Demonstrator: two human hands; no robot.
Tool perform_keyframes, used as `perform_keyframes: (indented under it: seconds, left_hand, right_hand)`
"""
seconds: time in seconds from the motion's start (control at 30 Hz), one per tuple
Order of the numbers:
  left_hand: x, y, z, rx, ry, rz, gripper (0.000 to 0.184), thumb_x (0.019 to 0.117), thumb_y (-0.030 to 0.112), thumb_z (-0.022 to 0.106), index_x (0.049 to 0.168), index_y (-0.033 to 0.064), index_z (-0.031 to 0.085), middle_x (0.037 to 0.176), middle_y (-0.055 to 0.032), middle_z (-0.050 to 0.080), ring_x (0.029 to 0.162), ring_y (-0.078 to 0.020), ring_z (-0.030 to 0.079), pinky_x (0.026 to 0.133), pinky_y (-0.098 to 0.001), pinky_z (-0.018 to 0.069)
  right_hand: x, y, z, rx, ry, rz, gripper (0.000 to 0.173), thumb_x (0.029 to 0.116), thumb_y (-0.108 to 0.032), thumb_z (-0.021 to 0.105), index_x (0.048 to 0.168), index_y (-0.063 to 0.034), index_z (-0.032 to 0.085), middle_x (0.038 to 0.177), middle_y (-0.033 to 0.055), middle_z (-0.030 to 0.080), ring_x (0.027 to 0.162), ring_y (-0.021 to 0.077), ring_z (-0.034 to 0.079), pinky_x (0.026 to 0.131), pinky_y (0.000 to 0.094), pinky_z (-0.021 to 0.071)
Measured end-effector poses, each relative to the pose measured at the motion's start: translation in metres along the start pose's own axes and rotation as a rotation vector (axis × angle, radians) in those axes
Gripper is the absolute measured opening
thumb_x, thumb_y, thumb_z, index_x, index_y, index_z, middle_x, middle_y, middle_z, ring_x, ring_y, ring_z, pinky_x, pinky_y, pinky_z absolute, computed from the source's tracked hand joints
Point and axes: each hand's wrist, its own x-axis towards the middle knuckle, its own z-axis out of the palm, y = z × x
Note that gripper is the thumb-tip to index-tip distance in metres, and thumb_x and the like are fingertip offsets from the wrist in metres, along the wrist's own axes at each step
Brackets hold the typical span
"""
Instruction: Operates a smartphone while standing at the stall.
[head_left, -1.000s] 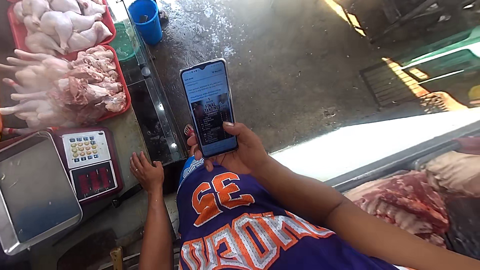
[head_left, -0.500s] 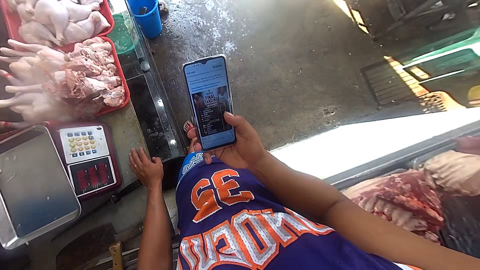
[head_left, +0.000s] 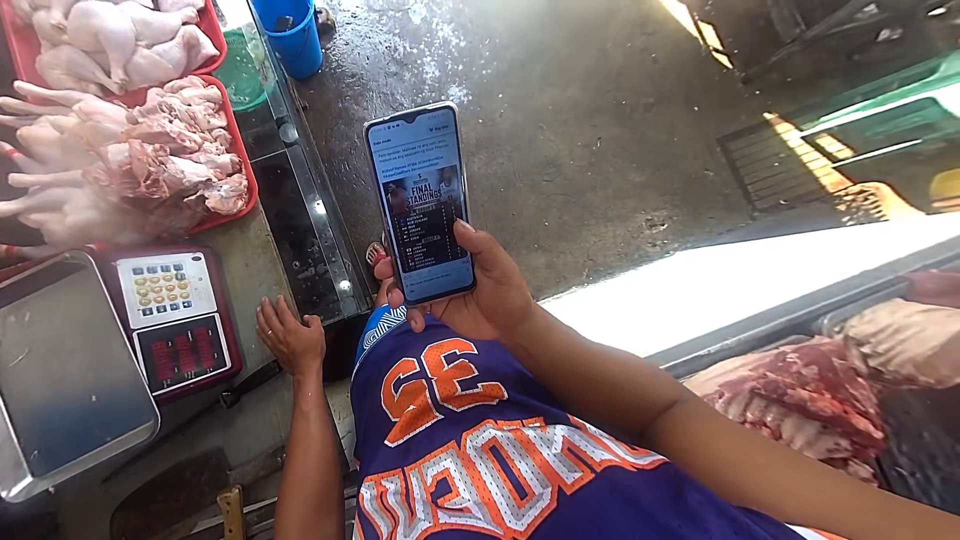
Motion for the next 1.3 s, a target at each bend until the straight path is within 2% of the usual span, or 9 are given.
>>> perform_keyframes:
  seconds: [0.2,0.37,0.7,1.3]
  left_hand:
    - [-0.001,-0.001,-0.002,0.024,-0.001,0.009,0.064,0.0909,0.034,0.056,0.149,0.0070,0.051,0.162,-0.0188,0.037,0.152,-0.0367,0.032,0.125,-0.0518,0.0209]
    - [0.000,0.001,-0.001,0.033,0.005,0.004,0.063,0.0910,0.033,0.057,0.149,0.0077,0.052,0.162,-0.0190,0.037,0.152,-0.0369,0.032,0.125,-0.0515,0.0213]
    - [0.001,-0.004,0.003,0.016,0.023,0.029,0.063,0.0908,0.033,0.053,0.149,0.0075,0.052,0.162,-0.0187,0.037,0.152,-0.0368,0.031,0.125,-0.0514,0.0210]
    - [0.000,0.000,-0.001,0.021,0.035,0.025,0.062,0.0890,0.031,0.057,0.147,0.0072,0.054,0.162,-0.0178,0.038,0.151,-0.0365,0.033,0.124,-0.0508,0.0231]
  right_hand:
    - [0.001,-0.001,0.003,-0.001,-0.020,-0.003,0.058,0.1016,-0.057,0.047,0.138,-0.0126,0.050,0.128,0.0274,0.062,0.092,0.0345,0.070,0.068,0.0402,0.0599]
    - [0.000,-0.002,0.004,-0.014,-0.041,0.003,0.065,0.0982,-0.065,0.050,0.139,-0.0150,0.052,0.128,0.0261,0.063,0.095,0.0338,0.071,0.071,0.0402,0.0602]
    - [0.004,-0.003,0.007,-0.032,-0.052,0.006,0.063,0.0980,-0.064,0.052,0.139,-0.0150,0.053,0.128,0.0265,0.063,0.095,0.0346,0.071,0.072,0.0415,0.0606]
    - [0.004,-0.006,0.016,-0.020,-0.073,-0.035,0.064,0.0979,-0.065,0.051,0.138,-0.0147,0.054,0.129,0.0264,0.064,0.096,0.0345,0.072,0.072,0.0408,0.0615]
